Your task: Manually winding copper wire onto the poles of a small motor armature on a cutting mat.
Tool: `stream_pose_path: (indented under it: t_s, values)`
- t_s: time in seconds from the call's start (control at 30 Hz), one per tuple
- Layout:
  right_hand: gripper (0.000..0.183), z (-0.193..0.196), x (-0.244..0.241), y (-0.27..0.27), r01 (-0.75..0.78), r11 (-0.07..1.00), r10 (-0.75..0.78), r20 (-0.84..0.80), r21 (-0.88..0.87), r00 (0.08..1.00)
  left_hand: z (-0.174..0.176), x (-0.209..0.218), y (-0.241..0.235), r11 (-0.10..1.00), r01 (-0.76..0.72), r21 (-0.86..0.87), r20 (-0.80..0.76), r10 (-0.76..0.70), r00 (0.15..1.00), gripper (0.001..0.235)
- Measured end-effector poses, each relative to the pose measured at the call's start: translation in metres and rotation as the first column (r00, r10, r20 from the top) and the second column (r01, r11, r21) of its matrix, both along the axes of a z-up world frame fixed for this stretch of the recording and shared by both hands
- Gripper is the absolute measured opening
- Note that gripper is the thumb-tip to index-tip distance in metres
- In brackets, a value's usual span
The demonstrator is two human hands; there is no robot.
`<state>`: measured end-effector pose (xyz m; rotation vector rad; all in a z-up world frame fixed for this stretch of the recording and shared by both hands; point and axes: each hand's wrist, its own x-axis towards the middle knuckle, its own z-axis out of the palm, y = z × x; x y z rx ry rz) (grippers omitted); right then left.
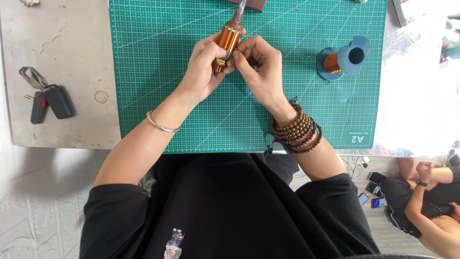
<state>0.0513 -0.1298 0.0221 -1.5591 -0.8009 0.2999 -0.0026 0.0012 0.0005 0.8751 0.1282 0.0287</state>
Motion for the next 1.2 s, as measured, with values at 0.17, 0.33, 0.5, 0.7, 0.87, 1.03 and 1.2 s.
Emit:
stream_pose_path:
  t_s: [0.17, 0.33, 0.5, 0.7, 0.87, 1.03, 1.2]
  values:
    - [0.01, -0.001, -0.002, -0.001, 0.027, 0.999, -0.027, 0.026, -0.028, 0.999, 0.002, 0.001, 0.003, 0.997, 0.042, -0.072, -0.038, -0.045, 0.998, 0.039]
    - [0.011, 0.003, -0.003, 0.0, 0.027, 1.0, -0.027, -0.004, -0.015, 1.0, -0.002, 0.002, 0.003, 0.98, 0.046, -0.191, -0.048, -0.057, 0.997, 0.044]
    - [0.009, -0.001, -0.001, -0.001, 0.041, 0.998, -0.04, 0.028, -0.053, 0.999, 0.001, 0.0, 0.0, 0.984, 0.023, -0.175, -0.023, -0.027, 0.999, 0.044]
    - [0.009, 0.0, -0.002, 0.0, 0.056, 0.995, -0.054, 0.028, -0.078, 0.998, 0.0, 0.0, -0.003, 0.994, -0.043, -0.099, -0.077, 0.035, 0.996, 0.034]
    - [0.009, 0.0, -0.001, 0.001, 0.056, 0.997, -0.055, 0.015, -0.053, 0.998, -0.012, 0.002, -0.007, 0.992, -0.109, 0.065, -0.022, 0.11, 0.994, 0.042]
    - [0.01, 0.003, -0.002, 0.002, 0.062, 0.998, -0.061, 0.011, -0.031, 0.998, -0.008, 0.001, -0.009, 0.977, -0.167, 0.135, -0.008, 0.169, 0.986, 0.032]
    - [0.01, -0.008, 0.003, -0.001, 0.098, 0.993, -0.092, 0.08, -0.073, 0.993, -0.009, -0.002, -0.006, 0.997, -0.064, 0.03, 0.032, 0.063, 0.997, 0.039]
